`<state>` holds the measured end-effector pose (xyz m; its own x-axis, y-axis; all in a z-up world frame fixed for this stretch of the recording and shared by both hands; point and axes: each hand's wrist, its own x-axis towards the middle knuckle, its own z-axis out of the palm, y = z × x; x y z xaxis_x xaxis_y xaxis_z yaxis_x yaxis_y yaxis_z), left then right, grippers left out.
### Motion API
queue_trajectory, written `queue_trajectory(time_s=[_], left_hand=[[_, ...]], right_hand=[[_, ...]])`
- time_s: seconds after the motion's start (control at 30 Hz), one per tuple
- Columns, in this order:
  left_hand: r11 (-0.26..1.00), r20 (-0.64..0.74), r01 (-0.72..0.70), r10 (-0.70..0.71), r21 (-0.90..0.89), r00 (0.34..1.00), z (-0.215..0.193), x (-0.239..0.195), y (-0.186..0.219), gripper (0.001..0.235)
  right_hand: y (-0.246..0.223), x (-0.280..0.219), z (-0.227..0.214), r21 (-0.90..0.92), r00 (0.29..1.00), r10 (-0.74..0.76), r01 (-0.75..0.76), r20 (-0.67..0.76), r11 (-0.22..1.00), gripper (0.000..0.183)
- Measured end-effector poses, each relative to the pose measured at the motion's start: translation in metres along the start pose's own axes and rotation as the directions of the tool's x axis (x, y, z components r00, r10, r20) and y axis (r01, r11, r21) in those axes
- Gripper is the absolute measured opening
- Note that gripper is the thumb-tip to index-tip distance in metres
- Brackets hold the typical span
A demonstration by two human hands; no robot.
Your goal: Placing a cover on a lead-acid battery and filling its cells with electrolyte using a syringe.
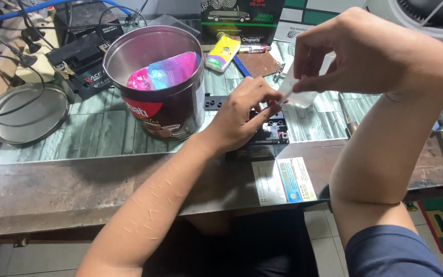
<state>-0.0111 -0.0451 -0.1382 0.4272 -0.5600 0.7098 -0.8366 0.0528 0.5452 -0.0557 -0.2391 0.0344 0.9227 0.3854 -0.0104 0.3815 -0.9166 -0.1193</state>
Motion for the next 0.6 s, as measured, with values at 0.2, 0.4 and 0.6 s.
queue_trajectory(time_s=[0.2,0.4,0.6], left_hand=[[1.000,-0.029,-0.004,0.003,-0.015,1.000,-0.001,0.001,0.003,0.014],[0.999,-0.028,0.006,-0.004,0.046,1.000,0.000,0.001,0.004,0.031],[0.999,-0.097,-0.037,0.037,-0.002,0.995,0.002,0.000,0.005,0.024]], right_hand=[[-0.009,0.005,-0.003,-0.013,0.997,-0.074,0.074,0.012,0.997,0.012],[-0.011,0.008,-0.002,0.023,0.999,-0.006,0.005,0.037,1.000,0.010],[-0.014,0.009,0.000,0.057,0.994,-0.112,0.112,0.011,0.992,0.011]])
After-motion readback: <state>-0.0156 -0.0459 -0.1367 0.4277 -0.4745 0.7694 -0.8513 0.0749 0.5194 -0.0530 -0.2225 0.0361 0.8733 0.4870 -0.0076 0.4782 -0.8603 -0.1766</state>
